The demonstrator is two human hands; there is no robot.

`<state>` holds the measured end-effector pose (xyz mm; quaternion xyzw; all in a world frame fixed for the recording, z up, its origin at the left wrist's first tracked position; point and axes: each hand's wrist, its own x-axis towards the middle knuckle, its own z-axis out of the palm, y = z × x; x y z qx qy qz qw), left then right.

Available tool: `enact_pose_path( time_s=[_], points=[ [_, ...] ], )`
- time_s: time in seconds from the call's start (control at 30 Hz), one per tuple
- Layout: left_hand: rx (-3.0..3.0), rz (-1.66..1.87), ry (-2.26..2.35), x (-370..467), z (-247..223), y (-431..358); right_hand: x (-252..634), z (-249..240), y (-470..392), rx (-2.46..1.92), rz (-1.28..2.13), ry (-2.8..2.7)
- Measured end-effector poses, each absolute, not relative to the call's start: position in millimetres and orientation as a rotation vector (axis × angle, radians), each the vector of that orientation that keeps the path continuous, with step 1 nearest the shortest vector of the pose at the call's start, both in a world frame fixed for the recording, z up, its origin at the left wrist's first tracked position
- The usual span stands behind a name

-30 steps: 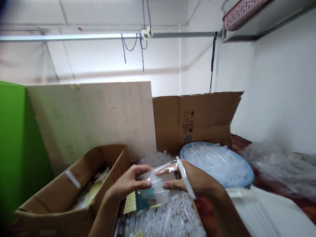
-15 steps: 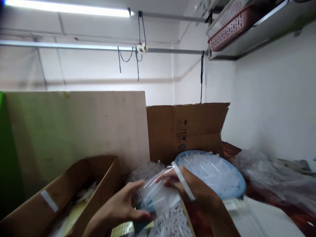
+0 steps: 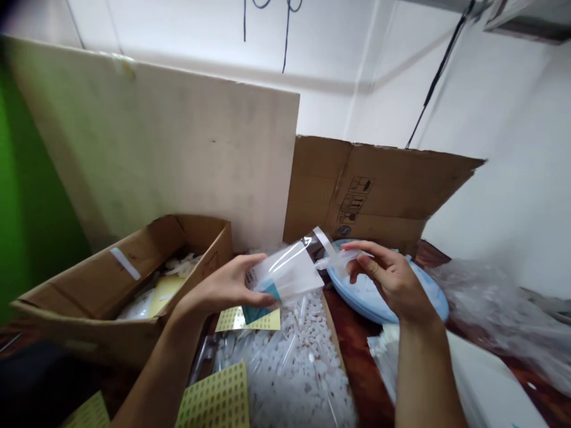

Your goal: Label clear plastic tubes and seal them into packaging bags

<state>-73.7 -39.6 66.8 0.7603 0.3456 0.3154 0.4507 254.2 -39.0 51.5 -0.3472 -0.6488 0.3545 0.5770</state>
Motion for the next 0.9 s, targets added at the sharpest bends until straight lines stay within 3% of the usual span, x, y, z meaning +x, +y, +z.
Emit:
enact_pose_path(
  time_s=[0.43, 0.9],
  points=[
    [1.651, 0.877, 0.685, -67, 66, -37, 204, 65, -51, -0.792, 0.542, -1.668],
    [1.818, 0.817, 0.8, -74, 65, -37, 200, 59, -55, -1.137, 0.762, -1.983]
  ],
)
